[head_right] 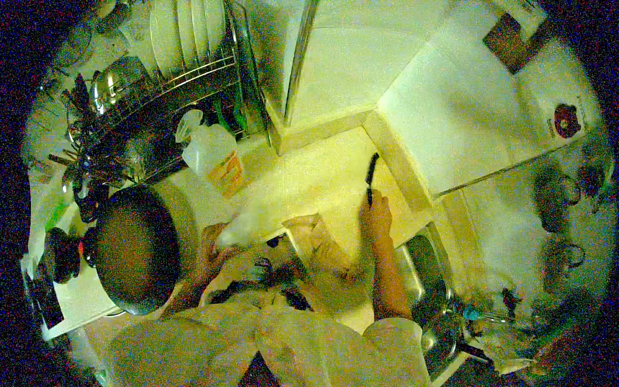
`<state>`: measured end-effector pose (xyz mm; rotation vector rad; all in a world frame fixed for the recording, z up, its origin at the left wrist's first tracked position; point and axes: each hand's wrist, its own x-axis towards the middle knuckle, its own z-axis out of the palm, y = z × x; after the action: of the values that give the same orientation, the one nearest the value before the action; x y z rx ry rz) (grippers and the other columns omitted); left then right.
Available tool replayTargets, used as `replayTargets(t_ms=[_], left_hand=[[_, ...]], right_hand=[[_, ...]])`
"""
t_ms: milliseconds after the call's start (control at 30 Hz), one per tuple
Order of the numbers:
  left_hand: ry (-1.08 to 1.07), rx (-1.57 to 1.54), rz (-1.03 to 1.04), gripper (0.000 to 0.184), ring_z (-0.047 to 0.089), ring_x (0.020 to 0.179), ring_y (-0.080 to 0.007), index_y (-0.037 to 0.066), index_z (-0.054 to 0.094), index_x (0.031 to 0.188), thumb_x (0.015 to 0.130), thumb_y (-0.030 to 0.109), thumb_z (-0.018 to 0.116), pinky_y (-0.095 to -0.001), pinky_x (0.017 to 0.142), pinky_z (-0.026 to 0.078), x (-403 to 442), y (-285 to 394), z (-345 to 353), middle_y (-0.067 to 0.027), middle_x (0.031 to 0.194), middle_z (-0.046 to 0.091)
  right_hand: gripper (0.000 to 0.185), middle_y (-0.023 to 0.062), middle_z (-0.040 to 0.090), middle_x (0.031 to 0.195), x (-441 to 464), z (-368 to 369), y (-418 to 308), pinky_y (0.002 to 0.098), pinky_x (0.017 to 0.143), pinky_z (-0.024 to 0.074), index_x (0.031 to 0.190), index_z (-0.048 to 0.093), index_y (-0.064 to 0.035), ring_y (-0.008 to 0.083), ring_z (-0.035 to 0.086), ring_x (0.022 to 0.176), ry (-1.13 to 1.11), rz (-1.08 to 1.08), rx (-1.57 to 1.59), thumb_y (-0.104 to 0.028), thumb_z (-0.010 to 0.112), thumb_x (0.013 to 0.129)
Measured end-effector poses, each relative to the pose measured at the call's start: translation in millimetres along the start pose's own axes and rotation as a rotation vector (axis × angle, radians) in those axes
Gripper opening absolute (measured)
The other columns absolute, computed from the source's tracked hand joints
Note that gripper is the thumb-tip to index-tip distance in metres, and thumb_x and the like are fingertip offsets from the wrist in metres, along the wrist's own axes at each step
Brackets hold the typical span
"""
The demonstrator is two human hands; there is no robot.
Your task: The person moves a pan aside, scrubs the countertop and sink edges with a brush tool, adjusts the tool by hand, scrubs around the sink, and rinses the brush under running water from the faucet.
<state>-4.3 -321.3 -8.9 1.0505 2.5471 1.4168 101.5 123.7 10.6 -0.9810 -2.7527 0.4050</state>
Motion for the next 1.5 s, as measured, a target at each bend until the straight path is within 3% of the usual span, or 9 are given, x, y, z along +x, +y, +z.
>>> replayTargets(t_ms=[200,433,533,600,667,933,1167,1267,1500], left_hand=[[0.425,-0.456,-0.373,0.047,0.056,0.113,-0.0219,-0.001,0.050,0.133,0.090,0.004,0.067,-0.0335,0.098,0.045,-50.6,-27.8,-3.6,-0.0130,0.123,0.059],[0.601,-0.188,-0.362,0.043,0.058,0.108,-0.0229,-0.001,0.052,0.129,0.089,0.002,0.066,-0.0348,0.096,0.045,-18.7,-52.0,-5.9,-0.0116,0.119,0.058],[0.641,-0.098,-0.348,0.046,0.056,0.110,-0.0258,0.000,0.051,0.130,0.088,0.003,0.069,-0.0360,0.096,0.045,-12.4,-61.1,-4.7,-0.0140,0.117,0.056],[0.682,0.014,-0.343,0.047,0.054,0.111,-0.0278,0.000,0.050,0.131,0.088,0.002,0.069,-0.0370,0.096,0.045,-16.9,-58.2,0.6,-0.0155,0.118,0.054],[0.722,0.207,-0.333,0.047,0.052,0.112,-0.0295,0.000,0.049,0.131,0.088,0.002,0.068,-0.0381,0.096,0.045,-36.8,-34.0,11.8,-0.0166,0.120,0.052],[0.427,0.171,-0.331,0.043,0.051,0.104,-0.0305,0.002,0.048,0.127,0.087,-0.007,0.062,-0.0386,0.082,0.047,-54.7,16.9,29.8,-0.0189,0.117,0.051],[0.210,0.200,0.004,0.014,0.062,0.079,-0.0333,0.001,0.062,0.099,0.087,-0.006,0.063,-0.0384,0.071,0.052,-7.3,23.1,23.6,-0.0159,0.090,0.062],[0.069,0.065,-0.018,0.016,0.063,0.083,-0.0367,0.002,0.062,0.102,0.087,-0.003,0.065,-0.0402,0.072,0.053,20.0,15.5,33.3,-0.0169,0.093,0.063],[0.060,0.202,0.096,0.012,0.066,0.083,-0.0359,0.007,0.063,0.100,0.089,0.008,0.067,-0.0438,0.070,0.055,58.1,-5.3,54.9,-0.0149,0.093,0.065]], right_hand=[[0.051,0.0280,0.065,0.108,33.2,19.8,20.9,0.0488,0.085,0.0518,0.129,0.046,-0.0037,0.0453,0.064,0.097,-0.064,0.012,0.230,-0.020,0.065,0.085],[0.053,0.0260,0.068,0.097,51.7,44.7,-20.6,0.0440,0.076,0.0531,0.141,0.039,0.0026,0.0344,0.069,0.085,-0.055,0.102,0.461,-0.011,0.053,0.092],[0.049,0.0205,0.069,0.083,56.2,66.5,-48.5,0.0387,0.057,0.0533,0.144,0.045,-0.0038,0.0287,0.066,0.060,-0.042,0.057,0.451,-0.010,0.052,0.096],[0.050,0.0289,0.068,0.090,49.1,75.7,-80.7,0.0552,0.071,0.0531,0.139,0.044,-0.0038,0.0478,0.066,0.081,-0.089,0.077,0.546,-0.020,0.054,0.093],[0.051,0.0313,0.067,0.093,32.5,100.3,-107.8,0.0573,0.076,0.0513,0.139,0.044,-0.0019,0.0496,0.064,0.085,-0.017,-0.093,0.563,-0.017,0.055,0.092],[0.023,0.0248,0.068,0.085,137.3,65.3,-121.3,0.0438,0.065,0.0545,0.111,0.055,0.0052,0.0350,0.069,0.076,-0.050,0.209,0.634,-0.008,0.054,0.092],[0.025,0.0300,0.066,0.086,68.7,148.3,-119.7,0.0504,0.071,0.0541,0.116,0.053,0.0028,0.0426,0.068,0.072,0.123,-0.207,0.368,-0.013,0.049,0.096],[0.023,0.0232,0.067,0.084,147.6,99.3,-100.3,0.0422,0.060,0.0546,0.108,0.053,0.0066,0.0295,0.068,0.064,-0.051,0.172,0.610,-0.012,0.054,0.095],[0.027,0.0258,0.065,0.088,46.6,173.5,-146.4,0.0501,0.073,0.0533,0.116,0.052,0.0013,0.0420,0.066,0.078,0.024,-0.135,0.479,-0.014,0.055,0.094]])
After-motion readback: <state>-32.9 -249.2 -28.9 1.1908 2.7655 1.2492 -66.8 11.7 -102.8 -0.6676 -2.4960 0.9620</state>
